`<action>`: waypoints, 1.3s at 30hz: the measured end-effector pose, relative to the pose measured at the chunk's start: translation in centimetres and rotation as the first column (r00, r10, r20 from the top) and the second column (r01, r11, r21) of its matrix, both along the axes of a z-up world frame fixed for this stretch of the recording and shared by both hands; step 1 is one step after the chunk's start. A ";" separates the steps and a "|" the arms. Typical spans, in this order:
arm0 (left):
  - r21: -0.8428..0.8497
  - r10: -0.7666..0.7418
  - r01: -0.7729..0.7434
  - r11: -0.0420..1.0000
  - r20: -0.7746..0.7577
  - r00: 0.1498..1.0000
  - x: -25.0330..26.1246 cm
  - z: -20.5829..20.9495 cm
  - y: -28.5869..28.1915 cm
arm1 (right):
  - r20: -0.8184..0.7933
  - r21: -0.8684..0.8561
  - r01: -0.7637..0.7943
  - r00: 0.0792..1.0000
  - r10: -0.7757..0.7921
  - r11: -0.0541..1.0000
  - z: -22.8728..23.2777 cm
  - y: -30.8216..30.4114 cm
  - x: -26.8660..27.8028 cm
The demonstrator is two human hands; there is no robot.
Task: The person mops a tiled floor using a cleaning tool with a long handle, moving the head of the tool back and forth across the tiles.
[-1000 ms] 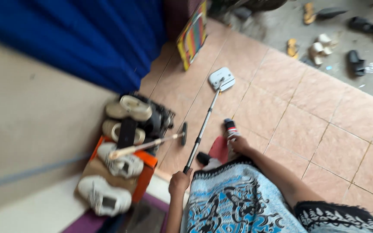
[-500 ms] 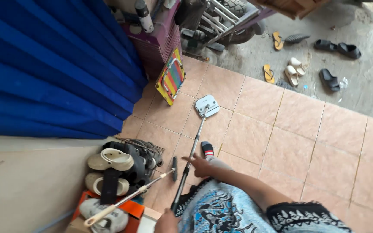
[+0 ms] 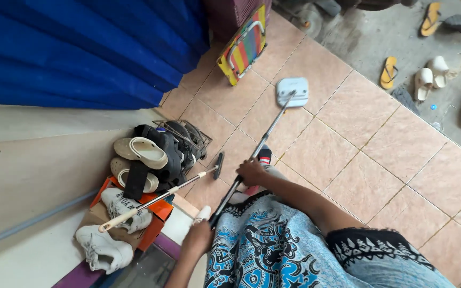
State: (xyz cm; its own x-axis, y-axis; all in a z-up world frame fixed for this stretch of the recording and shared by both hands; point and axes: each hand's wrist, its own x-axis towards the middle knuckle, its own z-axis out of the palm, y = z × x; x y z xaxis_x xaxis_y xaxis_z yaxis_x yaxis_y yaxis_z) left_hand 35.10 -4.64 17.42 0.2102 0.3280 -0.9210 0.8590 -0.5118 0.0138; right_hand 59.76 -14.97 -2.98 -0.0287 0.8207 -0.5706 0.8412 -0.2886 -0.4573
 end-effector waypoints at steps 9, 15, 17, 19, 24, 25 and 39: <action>-0.223 0.081 -0.010 0.975 0.311 0.947 12.3 -8.7 -4.9 | -0.049 -0.048 0.957 0.284 -0.958 0.286 -6.6 -7.6 12.0; -0.391 0.298 -0.239 0.889 0.096 0.950 19.1 -3.6 -3.0 | -0.326 -0.709 0.682 -0.544 -0.773 -0.181 -4.2 -5.8 12.6; -0.421 0.325 -0.254 0.871 0.107 0.939 18.0 -4.3 -2.9 | -0.308 -0.718 0.643 -0.636 -0.708 -0.266 -3.6 -3.9 11.1; -0.192 0.040 0.031 0.981 0.354 0.934 15.7 -5.4 -2.9 | -0.326 -0.711 0.632 -0.685 -0.651 -0.309 -3.6 -2.4 8.9; -0.091 -0.072 0.108 0.990 0.330 0.941 9.2 -3.2 -1.8 | -0.407 -0.790 0.582 -0.732 -0.547 -0.192 -3.0 -1.1 2.7; -0.103 -0.060 0.094 0.990 0.288 0.956 8.1 -2.3 -1.2 | -0.408 -0.777 0.598 -0.715 -0.568 -0.195 -2.4 -0.8 1.5; -0.074 -0.437 0.468 0.881 0.255 0.863 -8.9 13.2 5.4 | -0.350 -0.862 0.456 -0.851 -0.391 -0.221 9.3 4.2 -21.1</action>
